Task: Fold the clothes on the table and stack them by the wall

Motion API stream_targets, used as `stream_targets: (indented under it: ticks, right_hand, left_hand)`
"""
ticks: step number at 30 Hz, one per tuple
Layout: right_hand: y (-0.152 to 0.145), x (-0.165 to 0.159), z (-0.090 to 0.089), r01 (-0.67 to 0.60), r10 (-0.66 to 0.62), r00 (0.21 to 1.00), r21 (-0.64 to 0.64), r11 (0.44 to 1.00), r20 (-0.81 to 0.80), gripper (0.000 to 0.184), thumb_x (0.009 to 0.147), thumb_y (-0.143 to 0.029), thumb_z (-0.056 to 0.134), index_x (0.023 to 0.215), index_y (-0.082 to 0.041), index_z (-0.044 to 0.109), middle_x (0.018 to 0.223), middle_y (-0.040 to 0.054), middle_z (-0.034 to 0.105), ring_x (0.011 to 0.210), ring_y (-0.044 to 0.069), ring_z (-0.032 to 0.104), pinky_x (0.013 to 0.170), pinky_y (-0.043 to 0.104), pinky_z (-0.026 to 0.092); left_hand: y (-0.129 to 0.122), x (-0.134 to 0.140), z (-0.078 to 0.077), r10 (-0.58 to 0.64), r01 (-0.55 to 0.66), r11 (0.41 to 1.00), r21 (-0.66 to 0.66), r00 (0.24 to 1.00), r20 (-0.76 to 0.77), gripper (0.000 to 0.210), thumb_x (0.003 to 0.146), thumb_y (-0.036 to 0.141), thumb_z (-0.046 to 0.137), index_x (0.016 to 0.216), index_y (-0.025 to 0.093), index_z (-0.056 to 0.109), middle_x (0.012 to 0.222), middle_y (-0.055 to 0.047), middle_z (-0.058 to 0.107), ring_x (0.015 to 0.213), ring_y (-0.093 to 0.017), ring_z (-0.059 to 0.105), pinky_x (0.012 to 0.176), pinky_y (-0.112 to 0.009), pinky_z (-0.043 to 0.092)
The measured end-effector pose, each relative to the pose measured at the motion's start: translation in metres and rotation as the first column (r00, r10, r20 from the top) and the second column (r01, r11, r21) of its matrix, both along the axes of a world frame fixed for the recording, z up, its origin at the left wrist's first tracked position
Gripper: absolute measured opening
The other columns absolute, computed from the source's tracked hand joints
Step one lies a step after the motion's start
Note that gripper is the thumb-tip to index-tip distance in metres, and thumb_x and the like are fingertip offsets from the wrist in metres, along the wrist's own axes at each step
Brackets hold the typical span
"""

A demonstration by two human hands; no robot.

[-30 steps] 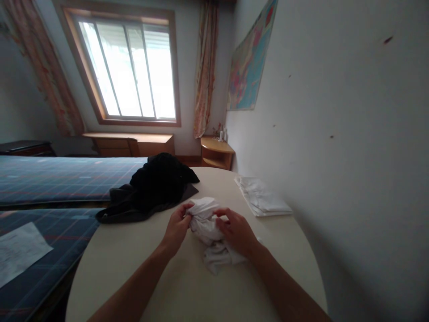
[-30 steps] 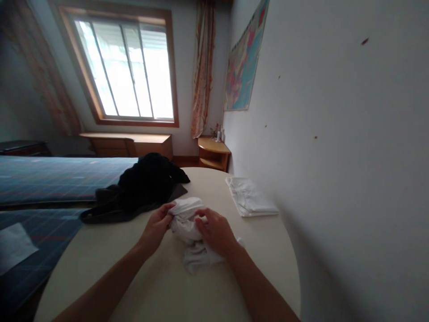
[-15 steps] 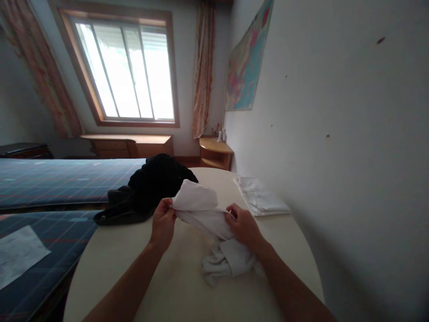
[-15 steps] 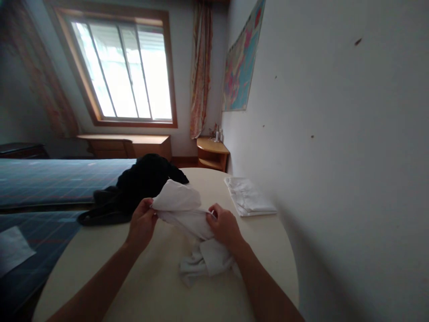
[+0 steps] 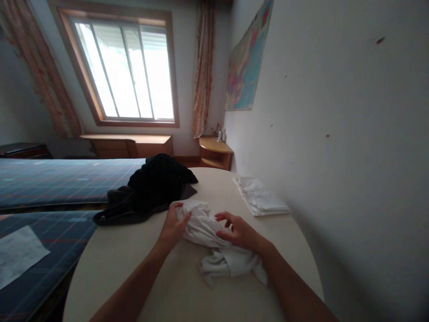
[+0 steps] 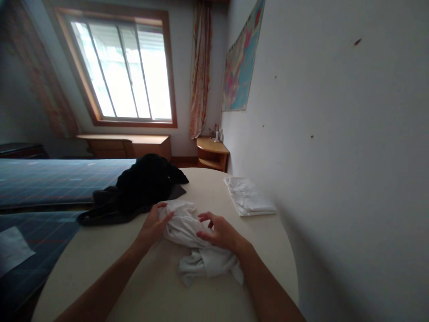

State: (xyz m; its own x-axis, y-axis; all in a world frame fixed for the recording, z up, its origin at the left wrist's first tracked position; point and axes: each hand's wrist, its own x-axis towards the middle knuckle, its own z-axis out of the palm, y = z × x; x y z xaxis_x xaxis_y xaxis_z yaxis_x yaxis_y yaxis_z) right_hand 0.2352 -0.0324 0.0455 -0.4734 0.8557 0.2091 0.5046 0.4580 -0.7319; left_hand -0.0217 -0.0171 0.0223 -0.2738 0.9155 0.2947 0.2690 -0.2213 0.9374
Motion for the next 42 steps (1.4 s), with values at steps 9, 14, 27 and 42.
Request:
stream_targets:
  ticks: [9, 14, 27, 42]
  right_hand:
    - [-0.009, -0.02, 0.004, -0.169, 0.169, 0.986, 0.005, 0.986, 0.003, 0.031, 0.09, -0.045, 0.059, 0.086, -0.018, 0.074, 0.071, 0.0007, 0.069, 0.062, 0.013, 0.057, 0.059, 0.024, 0.041]
    - [0.008, -0.004, -0.005, 0.312, -0.32, 0.947, 0.204, 0.928, 0.004, 0.037, 0.088, -0.044, 0.061, 0.11, -0.015, 0.068, 0.097, 0.0093, 0.072, 0.079, 0.019, 0.063, 0.074, 0.03, 0.047]
    - [0.002, -0.016, 0.0, 0.139, -0.132, 0.915, -0.01, 0.99, -0.382, 0.036, 0.089, -0.05, 0.058, 0.101, -0.017, 0.065, 0.091, 0.0055, 0.071, 0.081, 0.019, 0.063, 0.07, 0.028, 0.05]
    - [0.008, -0.019, -0.019, 0.149, -0.112, 0.973, 0.18, 0.972, -0.2, 0.064, 0.082, -0.042, 0.071, 0.138, -0.02, 0.049, 0.14, 0.0148, 0.055, 0.128, 0.027, 0.051, 0.107, 0.048, 0.041]
  left_hand:
    - [-0.013, 0.011, -0.026, -0.268, 0.28, 0.959, -0.038, 0.862, -0.43, 0.073, 0.076, 0.022, 0.059, 0.146, 0.01, 0.041, 0.149, -0.02, 0.047, 0.14, -0.032, 0.042, 0.116, -0.047, 0.032]
    - [-0.021, 0.016, -0.007, -0.422, 0.445, 0.895, -0.033, 0.821, -0.385, 0.062, 0.07, 0.005, 0.049, 0.13, 0.02, 0.056, 0.128, -0.01, 0.065, 0.12, -0.024, 0.06, 0.106, -0.039, 0.044]
    - [-0.05, 0.036, 0.018, -0.162, 0.328, 0.918, 0.225, 0.825, -0.541, 0.057, 0.076, 0.031, 0.075, 0.13, 0.024, 0.056, 0.129, -0.012, 0.059, 0.121, -0.032, 0.054, 0.106, -0.047, 0.042]
    - [-0.032, 0.033, 0.023, -0.27, 0.251, 0.963, 0.1, 0.915, 0.3, 0.033, 0.083, 0.05, 0.066, 0.092, 0.018, 0.064, 0.077, 0.0, 0.065, 0.069, -0.017, 0.059, 0.062, -0.025, 0.046]
